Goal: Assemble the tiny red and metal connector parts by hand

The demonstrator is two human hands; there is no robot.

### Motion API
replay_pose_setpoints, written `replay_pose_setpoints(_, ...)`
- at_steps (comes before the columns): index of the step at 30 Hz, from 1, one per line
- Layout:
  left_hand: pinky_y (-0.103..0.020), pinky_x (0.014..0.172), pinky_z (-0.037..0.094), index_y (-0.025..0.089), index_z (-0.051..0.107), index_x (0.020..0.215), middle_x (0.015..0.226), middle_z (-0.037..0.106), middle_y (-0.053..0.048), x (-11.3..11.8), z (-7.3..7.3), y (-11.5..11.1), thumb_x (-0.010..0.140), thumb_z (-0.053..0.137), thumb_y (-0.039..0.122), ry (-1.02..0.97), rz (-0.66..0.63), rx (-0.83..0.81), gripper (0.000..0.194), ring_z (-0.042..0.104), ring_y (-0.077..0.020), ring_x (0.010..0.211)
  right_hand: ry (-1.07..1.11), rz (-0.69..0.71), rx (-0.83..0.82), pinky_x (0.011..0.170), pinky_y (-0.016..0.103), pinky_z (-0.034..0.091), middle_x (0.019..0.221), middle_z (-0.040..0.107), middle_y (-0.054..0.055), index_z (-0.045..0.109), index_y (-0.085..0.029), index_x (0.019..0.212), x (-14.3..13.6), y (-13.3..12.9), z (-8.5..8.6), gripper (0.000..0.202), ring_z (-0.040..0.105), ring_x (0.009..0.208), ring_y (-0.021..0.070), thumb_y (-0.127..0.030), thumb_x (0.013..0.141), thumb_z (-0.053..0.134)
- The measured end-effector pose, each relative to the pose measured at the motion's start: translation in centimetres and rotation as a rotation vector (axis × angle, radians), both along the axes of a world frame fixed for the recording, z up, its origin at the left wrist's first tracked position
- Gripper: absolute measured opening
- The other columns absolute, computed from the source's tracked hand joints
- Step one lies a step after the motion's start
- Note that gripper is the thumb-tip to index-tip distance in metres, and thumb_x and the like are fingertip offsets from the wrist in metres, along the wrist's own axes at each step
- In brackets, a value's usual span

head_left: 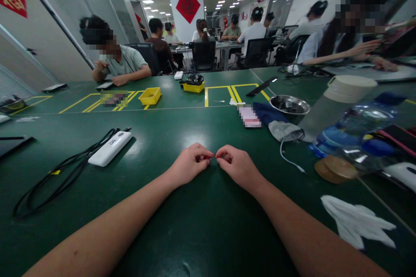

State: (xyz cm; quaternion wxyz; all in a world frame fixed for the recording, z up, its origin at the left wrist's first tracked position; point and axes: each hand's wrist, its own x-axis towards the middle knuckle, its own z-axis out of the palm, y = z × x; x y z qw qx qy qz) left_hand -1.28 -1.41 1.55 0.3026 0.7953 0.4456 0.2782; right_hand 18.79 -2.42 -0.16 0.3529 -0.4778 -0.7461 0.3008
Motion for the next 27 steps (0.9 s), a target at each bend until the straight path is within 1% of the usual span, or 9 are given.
replay_pose_setpoints(4,-0.03,0.074,0.049,0.018,0.073,0.102,0.091,0.069,-0.005,0.33,-0.09,-0.1,0.083,0.058,0.018,-0.152,-0.024,-0.225,0.024,0.062,-0.016,0.078,0.198,-0.003,-0.073,0.063,0.029,0.046,0.073,0.067,0.0,0.066,-0.019,0.09,-0.11,0.11,-0.02,0.01,0.062,0.063,0.0149,-0.019,0.081,0.061)
replay_pose_setpoints(7,-0.03,0.071,0.05,0.016,0.066,0.112,0.083,0.07,-0.004,0.72,-0.15,-0.28,0.083,0.06,0.019,-0.3,-0.018,-0.404,0.03,0.064,-0.0158,0.074,0.452,-0.007,-0.26,0.069,0.031,0.05,0.074,0.07,0.002,0.066,-0.018,0.09,-0.28,0.16,0.07,0.012,0.068,0.07,0.0176,-0.02,0.079,0.063)
replay_pose_setpoints(9,-0.03,0.073,0.051,0.015,0.063,0.109,0.083,0.071,-0.004,0.85,-0.2,-0.29,0.081,0.063,0.018,-0.411,-0.006,-0.462,0.029,0.066,-0.0156,0.076,0.614,-0.011,-0.36,0.073,0.033,0.05,0.076,0.072,0.003,0.066,-0.018,0.091,-0.33,0.22,0.07,0.014,0.069,0.074,0.0182,-0.02,0.077,0.065)
replay_pose_setpoints(11,-0.029,0.075,0.05,0.015,0.063,0.1,0.084,0.071,-0.004,0.8,-0.27,-0.18,0.079,0.064,0.017,-0.469,0.011,-0.477,0.021,0.066,-0.0145,0.077,0.705,-0.004,-0.391,0.074,0.032,0.049,0.079,0.073,0.004,0.069,-0.017,0.092,-0.3,0.28,0.05,0.016,0.068,0.075,0.017,-0.018,0.076,0.066)
replay_pose_setpoints(13,-0.027,0.073,0.049,0.015,0.064,0.097,0.084,0.07,-0.004,0.62,-0.36,-0.01,0.079,0.064,0.017,-0.467,0.017,-0.466,0.017,0.064,-0.0129,0.076,0.732,0.02,-0.4,0.071,0.03,0.047,0.081,0.072,0.004,0.071,-0.017,0.092,-0.23,0.31,0.12,0.016,0.064,0.074,0.0152,-0.018,0.076,0.066)
replay_pose_setpoints(18,-0.026,0.072,0.048,0.016,0.061,0.113,0.089,0.07,-0.003,0.37,-0.55,0.13,0.078,0.067,0.016,-0.533,0.026,-0.464,0.036,0.064,-0.0124,0.077,0.824,0.031,-0.473,0.067,0.029,0.046,0.084,0.072,0.004,0.071,-0.018,0.087,-0.14,0.24,0.66,0.013,0.06,0.068,0.0126,-0.02,0.074,0.07)
replay_pose_setpoints(21,-0.025,0.07,0.049,0.014,0.063,0.107,0.084,0.069,-0.003,0.46,-0.48,-0.01,0.078,0.069,0.017,-0.555,0.027,-0.512,0.03,0.063,-0.0113,0.073,0.829,-0.002,-0.484,0.068,0.031,0.048,0.08,0.071,0.003,0.07,-0.018,0.085,-0.12,0.29,0.64,0.014,0.062,0.068,0.0135,-0.022,0.072,0.073)
replay_pose_setpoints(24,-0.025,0.071,0.051,0.014,0.067,0.106,0.083,0.07,-0.004,0.57,-0.37,-0.12,0.079,0.069,0.019,-0.573,0.027,-0.559,0.028,0.064,-0.0115,0.073,0.813,0.0,-0.474,0.075,0.034,0.051,0.08,0.071,0.005,0.071,-0.016,0.084,-0.1,0.38,0.33,0.013,0.065,0.074,0.0163,-0.025,0.074,0.072)
replay_pose_setpoints(27,-0.024,0.073,0.054,0.014,0.068,0.107,0.088,0.071,-0.005,0.7,-0.44,-0.16,0.081,0.069,0.021,-0.655,0.091,-0.618,0.027,0.067,-0.0122,0.077,0.851,-0.002,-0.494,0.078,0.037,0.052,0.085,0.071,0.006,0.071,-0.016,0.086,-0.1,0.39,0.14,0.016,0.067,0.078,0.018,-0.027,0.074,0.073)
